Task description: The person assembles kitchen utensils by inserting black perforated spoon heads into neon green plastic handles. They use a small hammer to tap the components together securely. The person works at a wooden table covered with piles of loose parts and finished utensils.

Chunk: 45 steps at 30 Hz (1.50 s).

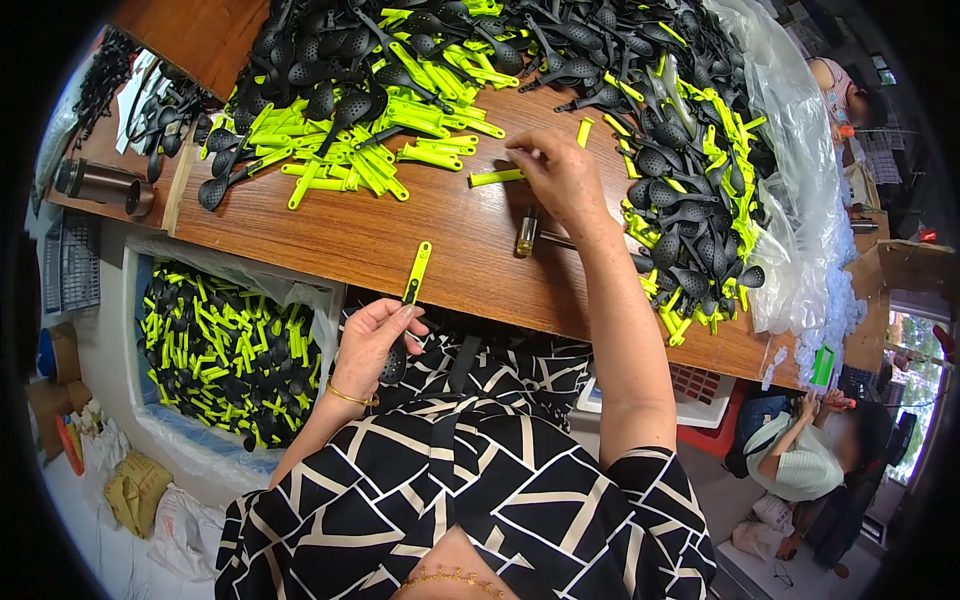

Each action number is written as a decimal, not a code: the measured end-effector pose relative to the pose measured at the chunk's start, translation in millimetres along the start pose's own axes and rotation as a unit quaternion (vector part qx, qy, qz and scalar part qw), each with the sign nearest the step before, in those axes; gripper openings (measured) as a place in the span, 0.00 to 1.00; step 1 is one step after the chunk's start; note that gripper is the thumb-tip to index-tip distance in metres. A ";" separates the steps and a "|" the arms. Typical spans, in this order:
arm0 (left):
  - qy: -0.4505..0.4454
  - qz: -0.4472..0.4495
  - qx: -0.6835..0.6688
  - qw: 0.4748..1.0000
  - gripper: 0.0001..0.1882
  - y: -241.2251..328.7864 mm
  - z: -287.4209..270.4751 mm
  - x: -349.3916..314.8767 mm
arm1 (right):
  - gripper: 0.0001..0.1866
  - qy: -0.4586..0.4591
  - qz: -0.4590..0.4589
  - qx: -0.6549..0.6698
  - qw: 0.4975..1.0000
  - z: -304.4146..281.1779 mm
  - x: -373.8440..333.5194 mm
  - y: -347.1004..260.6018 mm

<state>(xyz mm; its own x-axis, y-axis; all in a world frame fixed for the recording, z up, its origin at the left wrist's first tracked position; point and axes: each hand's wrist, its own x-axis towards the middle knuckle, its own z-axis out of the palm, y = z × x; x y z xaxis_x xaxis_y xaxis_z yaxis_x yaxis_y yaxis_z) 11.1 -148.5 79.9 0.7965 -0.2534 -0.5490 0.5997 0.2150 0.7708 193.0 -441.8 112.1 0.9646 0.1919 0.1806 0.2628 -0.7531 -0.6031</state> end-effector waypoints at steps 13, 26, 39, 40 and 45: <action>-0.008 0.003 -0.004 1.000 0.13 -2.0 -2.7 -0.3 | 0.12 0.015 -0.147 -0.005 0.989 30.5 0.2 13.8; -0.002 0.004 -0.007 1.000 0.13 -0.7 -0.3 0.3 | 0.19 0.096 -0.069 -0.131 0.984 -6.2 -14.8 61.5; 0.010 0.006 -0.003 1.000 0.13 -0.1 -0.1 -0.5 | 0.10 0.050 -0.029 0.014 0.998 10.6 34.6 7.6; 0.009 0.005 -0.003 1.000 0.13 -0.8 0.0 -0.4 | 0.11 0.027 -0.049 -0.057 0.997 -1.2 24.0 12.4; -0.002 0.002 -0.007 1.000 0.13 -2.8 -4.4 0.2 | 0.10 -0.122 -0.035 -0.134 0.983 -10.4 9.0 10.8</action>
<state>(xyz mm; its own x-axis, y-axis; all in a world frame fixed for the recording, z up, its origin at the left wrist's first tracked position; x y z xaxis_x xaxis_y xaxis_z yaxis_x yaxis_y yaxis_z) 9.9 -145.1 76.2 0.7992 -0.2552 -0.5443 0.5969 0.2295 0.7688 204.2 -454.8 115.3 0.9294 0.3692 0.0028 0.3448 -0.8652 -0.3640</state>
